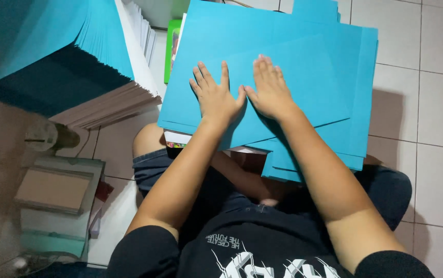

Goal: The person sits on the floor and repeatedly folds large blue sheets of paper in half by hand. They smooth the creases with their hands and stack the folded sheets on top of a pile of books.

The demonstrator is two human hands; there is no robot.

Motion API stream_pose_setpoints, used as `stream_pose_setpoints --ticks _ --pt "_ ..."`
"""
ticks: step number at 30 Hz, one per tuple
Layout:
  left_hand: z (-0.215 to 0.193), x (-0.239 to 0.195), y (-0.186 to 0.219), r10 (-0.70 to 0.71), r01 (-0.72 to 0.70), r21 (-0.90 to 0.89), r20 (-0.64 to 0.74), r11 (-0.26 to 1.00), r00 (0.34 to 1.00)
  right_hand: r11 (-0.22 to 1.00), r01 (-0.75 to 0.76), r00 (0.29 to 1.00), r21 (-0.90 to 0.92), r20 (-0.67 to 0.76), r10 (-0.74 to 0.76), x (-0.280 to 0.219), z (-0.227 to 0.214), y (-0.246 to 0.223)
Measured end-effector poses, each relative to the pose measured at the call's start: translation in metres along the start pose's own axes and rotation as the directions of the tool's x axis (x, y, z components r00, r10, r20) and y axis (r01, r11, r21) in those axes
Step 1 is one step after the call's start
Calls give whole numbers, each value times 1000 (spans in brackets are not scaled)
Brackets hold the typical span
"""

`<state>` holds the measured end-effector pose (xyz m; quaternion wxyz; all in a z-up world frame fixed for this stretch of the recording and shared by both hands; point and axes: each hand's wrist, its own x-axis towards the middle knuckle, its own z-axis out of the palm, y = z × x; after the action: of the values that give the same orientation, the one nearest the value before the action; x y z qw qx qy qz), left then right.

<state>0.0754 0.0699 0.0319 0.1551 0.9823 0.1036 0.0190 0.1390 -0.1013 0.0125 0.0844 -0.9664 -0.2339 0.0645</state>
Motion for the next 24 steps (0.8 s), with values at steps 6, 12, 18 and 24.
stream_pose_setpoints --ticks 6,12,18,24 --pt "4 8 -2 -9 9 3 -11 1000 1000 1000 18 999 15 -50 -17 40 -21 55" --pt "22 11 -5 0 -2 -12 -95 1000 995 976 -218 975 28 -34 218 -37 -35 111" --pt "15 -17 6 42 -43 0 -140 999 989 964 -263 964 30 -36 264 -88 -31 101" --pt "9 -103 56 346 -340 -113 38 934 938 961 -271 961 49 -48 273 -91 -27 102"
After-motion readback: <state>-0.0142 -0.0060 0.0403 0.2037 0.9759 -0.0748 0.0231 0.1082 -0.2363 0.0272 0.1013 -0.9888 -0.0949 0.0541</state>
